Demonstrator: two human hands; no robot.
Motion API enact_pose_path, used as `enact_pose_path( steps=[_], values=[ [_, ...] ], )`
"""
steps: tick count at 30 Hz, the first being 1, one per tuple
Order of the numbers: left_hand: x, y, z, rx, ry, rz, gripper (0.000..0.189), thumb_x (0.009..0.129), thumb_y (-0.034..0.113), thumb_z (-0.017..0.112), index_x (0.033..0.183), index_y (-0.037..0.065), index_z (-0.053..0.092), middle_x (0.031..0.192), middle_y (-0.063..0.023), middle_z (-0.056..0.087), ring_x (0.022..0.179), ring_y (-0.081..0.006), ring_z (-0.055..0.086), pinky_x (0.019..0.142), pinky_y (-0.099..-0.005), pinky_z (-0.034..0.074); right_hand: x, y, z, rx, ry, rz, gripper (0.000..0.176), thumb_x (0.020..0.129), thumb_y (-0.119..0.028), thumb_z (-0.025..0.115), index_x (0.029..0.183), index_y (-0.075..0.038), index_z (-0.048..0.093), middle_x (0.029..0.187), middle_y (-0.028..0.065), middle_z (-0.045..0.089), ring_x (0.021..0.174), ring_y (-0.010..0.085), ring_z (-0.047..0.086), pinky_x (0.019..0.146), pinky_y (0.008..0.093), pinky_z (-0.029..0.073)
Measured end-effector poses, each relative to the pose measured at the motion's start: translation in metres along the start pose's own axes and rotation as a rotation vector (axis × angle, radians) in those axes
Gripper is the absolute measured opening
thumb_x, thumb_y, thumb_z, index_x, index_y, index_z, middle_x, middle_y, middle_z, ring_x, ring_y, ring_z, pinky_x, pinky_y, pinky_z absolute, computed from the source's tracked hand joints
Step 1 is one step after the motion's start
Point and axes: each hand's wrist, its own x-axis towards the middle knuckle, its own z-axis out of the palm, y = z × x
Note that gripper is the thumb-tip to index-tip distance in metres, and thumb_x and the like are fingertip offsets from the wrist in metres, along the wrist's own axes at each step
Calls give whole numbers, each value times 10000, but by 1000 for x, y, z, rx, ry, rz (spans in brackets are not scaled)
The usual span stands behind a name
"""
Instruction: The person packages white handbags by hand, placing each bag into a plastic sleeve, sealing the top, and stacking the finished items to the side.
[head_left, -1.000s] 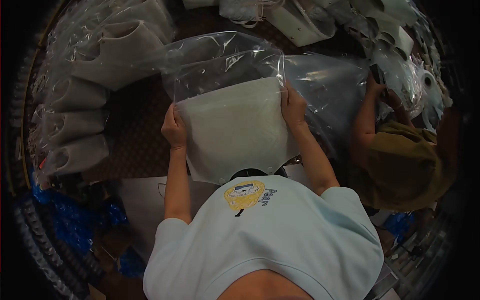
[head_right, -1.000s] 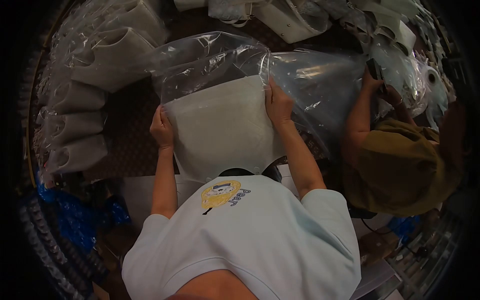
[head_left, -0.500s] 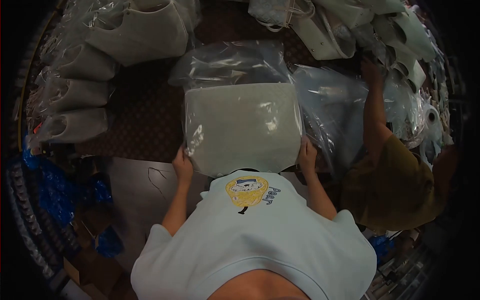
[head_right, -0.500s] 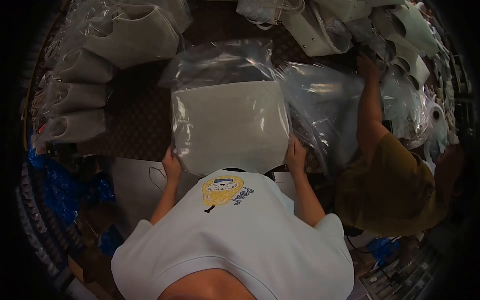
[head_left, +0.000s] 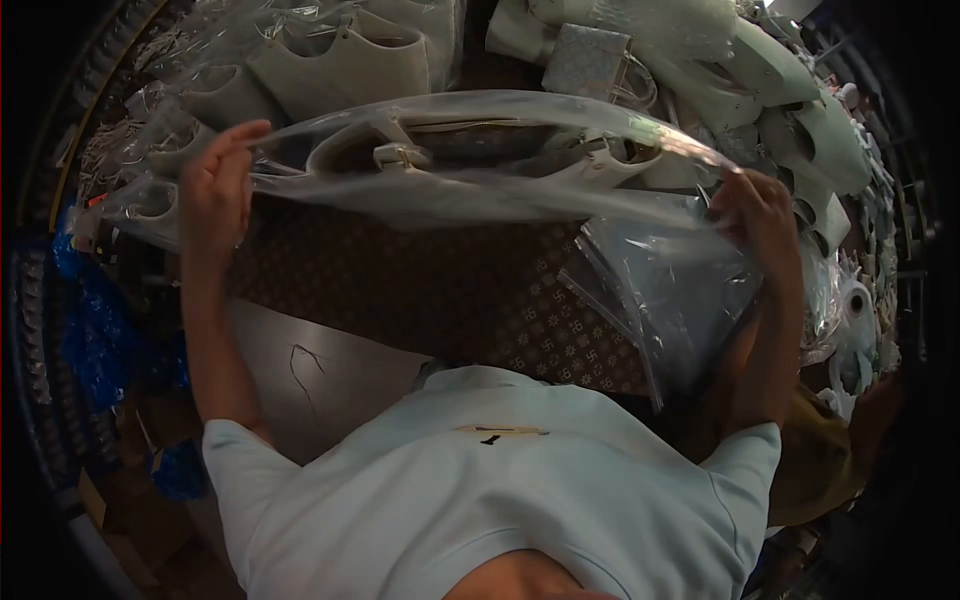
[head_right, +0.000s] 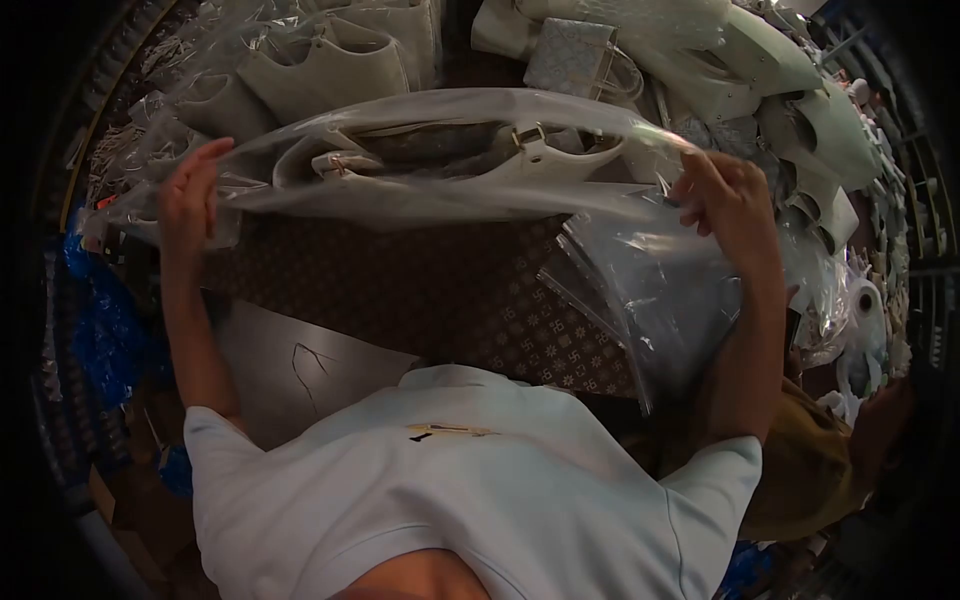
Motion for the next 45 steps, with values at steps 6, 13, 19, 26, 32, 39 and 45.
enact_pose_path(
  steps=[6, 13, 19, 26, 32, 39, 45],
  values=[
    [40, 3, -15, 25, -275, -168, 343, 809, 71, 444, 1126, -14, 542, 532, 8, 481, 412, -57, 427, 373, -211, 350, 39, -21, -6, -252, -76, -106, 454, 847, -415, 528, 664, -8, 614, 511, 42, 548, 431, 86, 502, 410, 230, 368],
    [15, 11, -11, 531, -232, 242, 352, 779, 161, 598, 1105, 34, 555, 757, -57, 619, 735, -172, 590, 708, -336, 442, 1, -62, 6, -706, 85, -512, 267, 757, -304, 656, 871, -62, 656, 737, 73, 655, 810, 279, 597, 771, 408, 437],
    [-16, 27, 12, 592, -418, 777, 470, 668, 239, 733, 1090, 102, 576, 995, -23, 621, 1074, -238, 516, 1074, -537, 77, 5, -40, 14, -544, -240, -861, 353, 666, -252, 736, 989, -155, 634, 895, 22, 653, 1141, 240, 463, 1098, 505, 62],
    [-3, 25, 14, 628, -376, 507, 355, 652, 181, 733, 982, 105, 625, 859, 4, 622, 1036, -204, 518, 1080, -552, 38, 22, -28, 5, -421, -261, -534, 426, 641, -172, 758, 1036, -156, 597, 833, 16, 642, 1092, 231, 488, 1098, 486, 107],
    [3, 21, -4, 727, -386, 477, 114, 646, 159, 719, 737, 112, 670, 725, 14, 627, 1106, -234, 469, 1077, -557, 1, 19, -31, 5, -531, -171, -776, 434, 653, -178, 753, 1058, -162, 597, 832, -4, 647, 1126, 227, 474, 1097, 504, 69],
    [10, 12, -18, 787, -343, 469, 54, 684, 167, 687, 726, 134, 684, 750, 15, 650, 1212, -258, 396, 1080, -542, -40, 31, -20, -11, -581, -367, -655, 109, 731, -197, 687, 833, -160, 673, 750, -21, 659, 1145, 233, 466, 1095, 532, 22],
    [19, 29, -32, 871, -334, 472, 44, 703, 172, 674, 684, 132, 675, 734, 25, 649, 1225, -235, 384, 1094, -508, -55, 29, -28, -13, -640, -371, -750, 77, 722, -186, 699, 790, -165, 669, 688, -28, 628, 979, 187, 528, 1100, 509, 45]
  ],
)
